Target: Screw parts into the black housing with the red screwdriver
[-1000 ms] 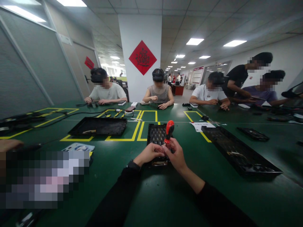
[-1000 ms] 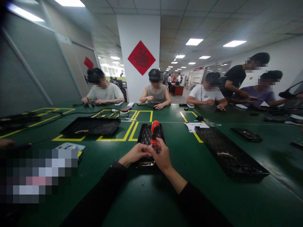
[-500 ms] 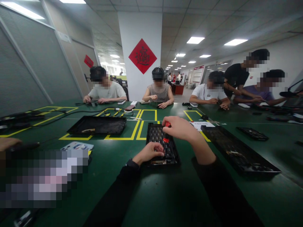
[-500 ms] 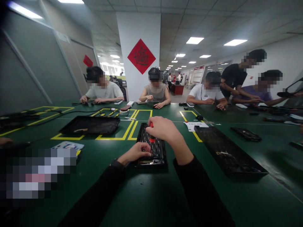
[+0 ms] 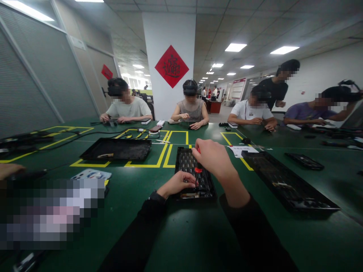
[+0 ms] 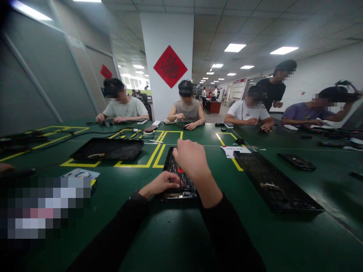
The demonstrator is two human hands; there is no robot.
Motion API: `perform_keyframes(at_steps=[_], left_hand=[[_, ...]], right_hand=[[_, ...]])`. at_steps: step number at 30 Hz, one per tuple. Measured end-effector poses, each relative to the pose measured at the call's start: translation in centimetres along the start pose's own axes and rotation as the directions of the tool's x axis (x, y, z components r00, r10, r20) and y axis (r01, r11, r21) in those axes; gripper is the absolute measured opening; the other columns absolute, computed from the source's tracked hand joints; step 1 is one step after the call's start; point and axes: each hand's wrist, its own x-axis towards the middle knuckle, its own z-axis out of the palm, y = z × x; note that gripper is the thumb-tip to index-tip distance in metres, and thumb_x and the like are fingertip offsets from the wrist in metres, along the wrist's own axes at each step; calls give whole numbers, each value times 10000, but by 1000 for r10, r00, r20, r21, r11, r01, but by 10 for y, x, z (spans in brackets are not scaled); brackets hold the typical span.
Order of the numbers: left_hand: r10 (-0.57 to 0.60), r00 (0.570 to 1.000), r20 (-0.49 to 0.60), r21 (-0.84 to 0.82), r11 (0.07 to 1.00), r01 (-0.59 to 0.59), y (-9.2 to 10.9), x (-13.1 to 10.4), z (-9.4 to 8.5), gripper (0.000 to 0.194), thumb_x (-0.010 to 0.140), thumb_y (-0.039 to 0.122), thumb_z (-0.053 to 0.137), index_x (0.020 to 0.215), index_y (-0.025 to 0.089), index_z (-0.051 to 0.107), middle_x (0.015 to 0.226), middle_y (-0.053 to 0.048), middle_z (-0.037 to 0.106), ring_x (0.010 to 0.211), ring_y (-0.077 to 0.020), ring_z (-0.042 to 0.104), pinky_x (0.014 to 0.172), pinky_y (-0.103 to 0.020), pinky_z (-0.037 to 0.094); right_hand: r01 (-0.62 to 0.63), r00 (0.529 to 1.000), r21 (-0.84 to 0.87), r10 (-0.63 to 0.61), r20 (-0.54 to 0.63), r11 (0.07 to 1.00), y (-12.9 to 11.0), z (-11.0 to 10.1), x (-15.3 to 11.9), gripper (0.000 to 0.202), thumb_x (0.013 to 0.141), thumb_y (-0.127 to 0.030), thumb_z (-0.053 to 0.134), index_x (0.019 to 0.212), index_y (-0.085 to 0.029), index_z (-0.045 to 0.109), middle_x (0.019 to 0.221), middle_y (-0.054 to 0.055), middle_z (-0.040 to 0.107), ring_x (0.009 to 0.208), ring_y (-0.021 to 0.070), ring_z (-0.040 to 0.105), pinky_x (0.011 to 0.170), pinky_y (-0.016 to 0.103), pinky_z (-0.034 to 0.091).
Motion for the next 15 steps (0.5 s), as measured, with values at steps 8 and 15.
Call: perform_keyframes(at_steps=[8,15], left_hand=[[5,999,-48,69,998,-1,2,1,2,196,656,284,680,735,115,617,786,-36,661,752,-145,600,740,-274,461],[12,999,29,-8,1000,-11,3,0,0,209,695,272,643,831,114,650,953,-75,672,892,-183,611,826,-306,457]], right_hand=[[107,994,-27,-107,26,994,-7,-1,8,328,829,-389,370,950,-161,573,907,112,619,810,250,580,690,339,396],[138,990,-65,-136,30,988,-3,-1,9,319,811,-389,405,952,-160,577,946,113,608,821,250,583,688,334,406]])
